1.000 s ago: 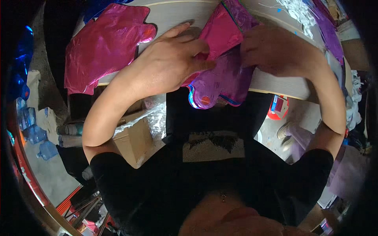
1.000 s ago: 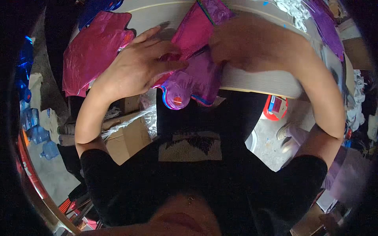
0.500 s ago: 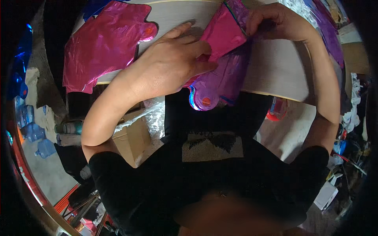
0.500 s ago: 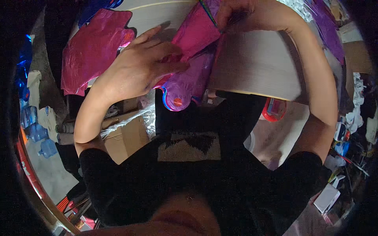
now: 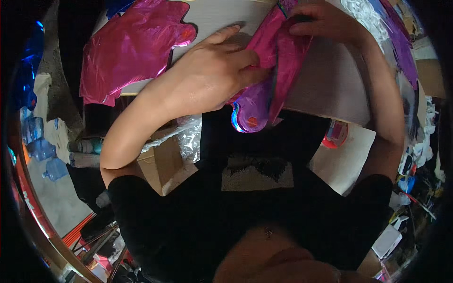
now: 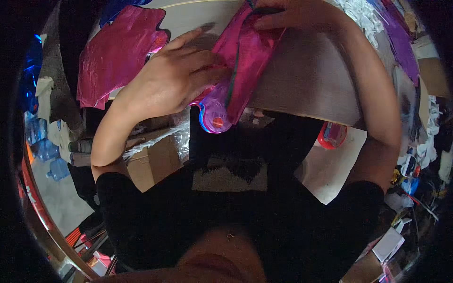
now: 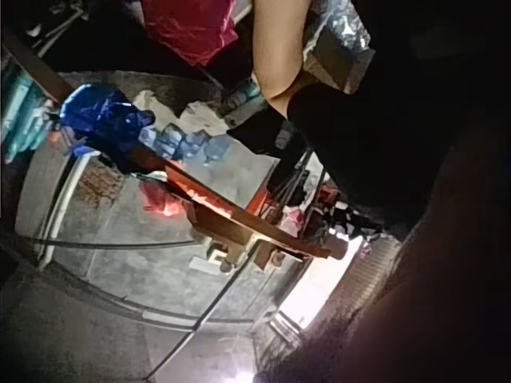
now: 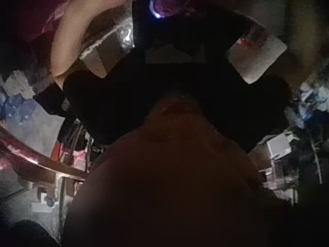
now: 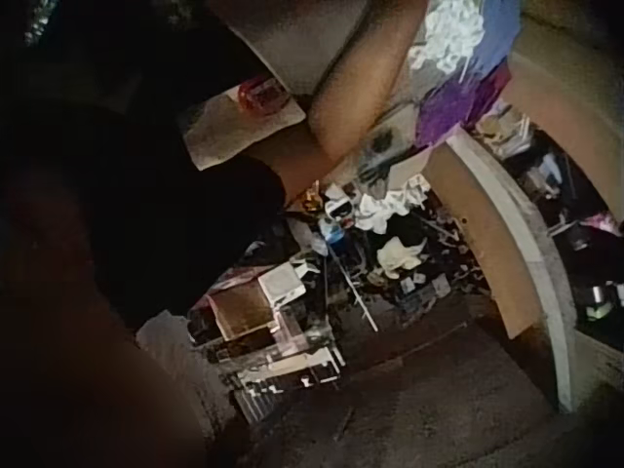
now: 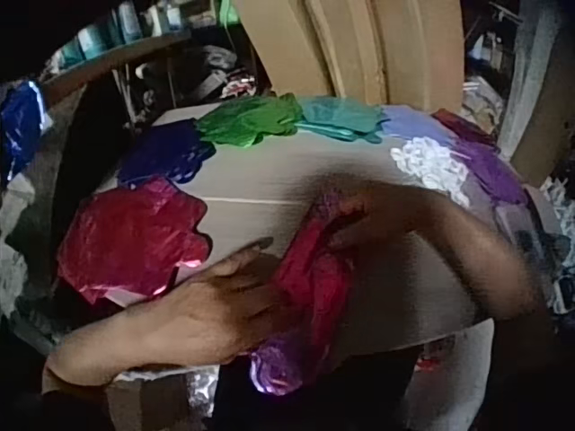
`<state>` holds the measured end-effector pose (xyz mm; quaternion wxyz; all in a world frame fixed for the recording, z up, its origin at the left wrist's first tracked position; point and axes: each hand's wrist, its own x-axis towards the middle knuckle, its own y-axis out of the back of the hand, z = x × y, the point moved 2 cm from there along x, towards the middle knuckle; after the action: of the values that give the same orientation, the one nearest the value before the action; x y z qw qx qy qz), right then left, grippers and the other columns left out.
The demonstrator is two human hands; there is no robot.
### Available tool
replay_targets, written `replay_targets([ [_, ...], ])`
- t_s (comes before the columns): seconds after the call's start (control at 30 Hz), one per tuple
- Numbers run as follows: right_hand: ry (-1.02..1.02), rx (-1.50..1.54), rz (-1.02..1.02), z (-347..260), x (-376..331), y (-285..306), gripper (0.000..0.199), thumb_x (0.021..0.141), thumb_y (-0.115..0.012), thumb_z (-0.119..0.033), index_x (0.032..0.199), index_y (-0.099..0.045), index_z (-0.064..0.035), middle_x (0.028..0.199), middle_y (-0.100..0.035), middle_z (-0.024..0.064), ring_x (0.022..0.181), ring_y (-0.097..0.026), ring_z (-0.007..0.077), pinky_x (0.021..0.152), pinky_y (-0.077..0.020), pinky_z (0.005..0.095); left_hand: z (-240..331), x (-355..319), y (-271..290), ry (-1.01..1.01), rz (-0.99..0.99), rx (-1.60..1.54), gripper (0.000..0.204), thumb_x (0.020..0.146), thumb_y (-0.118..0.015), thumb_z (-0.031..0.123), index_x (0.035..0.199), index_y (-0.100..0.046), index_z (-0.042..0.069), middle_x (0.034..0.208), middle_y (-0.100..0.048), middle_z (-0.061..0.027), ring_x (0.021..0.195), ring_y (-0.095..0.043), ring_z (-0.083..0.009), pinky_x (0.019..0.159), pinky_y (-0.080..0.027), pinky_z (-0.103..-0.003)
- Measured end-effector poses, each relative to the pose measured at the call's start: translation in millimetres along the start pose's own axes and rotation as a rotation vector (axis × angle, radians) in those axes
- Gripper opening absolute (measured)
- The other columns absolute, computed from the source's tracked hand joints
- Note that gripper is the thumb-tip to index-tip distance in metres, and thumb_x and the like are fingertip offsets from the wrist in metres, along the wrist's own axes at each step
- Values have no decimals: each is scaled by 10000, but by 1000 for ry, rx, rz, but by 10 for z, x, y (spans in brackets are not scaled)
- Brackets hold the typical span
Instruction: Folding thin colorful plastic or foil sheets and placing them into clear bags with product labels.
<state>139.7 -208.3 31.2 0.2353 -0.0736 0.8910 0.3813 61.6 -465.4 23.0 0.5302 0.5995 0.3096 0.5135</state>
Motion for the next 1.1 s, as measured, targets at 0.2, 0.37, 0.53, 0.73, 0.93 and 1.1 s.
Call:
replay_targets([
  [0.2, 190, -209, 53, -3, 51, -28, 438, 901, -669, -394, 1154, -666, -36, 1043, -700, 127, 912, -649, 208, 810, -513, 331, 24, 27, -20, 61, 54, 7, 456, 788, -641, 98, 1242, -613, 117, 1008, -641, -60, 938, -678, -225, 1130, -348, -493],
  [0.37, 226, -232, 131, 62, 70, -70, 325, 881, -689, -251, 1121, -661, -33, 1020, -689, 124, 931, -645, 231, 835, -504, 353, 61, 67, -2, -65, 85, 117, 422, 818, -583, 122, 1233, -628, 188, 1152, -642, -54, 957, -666, -195, 1131, -354, -475],
  [0.53, 299, -205, 286, 111, 79, -151, 368, 891, -697, -274, 1169, -638, -40, 1052, -680, 124, 995, -638, 225, 936, -483, 355, 113, 22, -32, -56, 4, 183, 365, 810, -581, 159, 1158, -678, 207, 1182, -642, -35, 988, -647, -187, 1140, -339, -480],
  [0.73, 386, -408, 815, 96, -161, -488, 526, 824, -750, -256, 1285, -570, -77, 1313, -574, 144, 1202, -547, 317, 1035, -417, 394, 123, -15, -74, -38, 13, 147, 351, 786, -590, 166, 1121, -692, 169, 1163, -643, -27, 1011, -602, -216, 1116, -361, -467],
  [0.93, 331, -359, 888, -66, -708, -1045, 678, 803, -759, -244, 1384, -474, -42, 1479, -383, 234, 1371, -366, 415, 1132, -297, 494, 211, -21, -84, 54, -31, 45, 421, 760, -600, 154, 1174, -667, 129, 1258, -592, -80, 1052, -572, -254, 962, -507, -390],
  [1.1, 323, -491, 724, -8, -599, -1048, 716, 819, -742, -246, 1433, -431, -46, 1520, -318, 245, 1410, -301, 426, 1169, -230, 505, 373, 22, -195, 179, 3, 91, 472, 753, -602, 128, 1223, -638, 100, 1305, -570, -117, 1147, -566, -299, 918, -537, -379],
])
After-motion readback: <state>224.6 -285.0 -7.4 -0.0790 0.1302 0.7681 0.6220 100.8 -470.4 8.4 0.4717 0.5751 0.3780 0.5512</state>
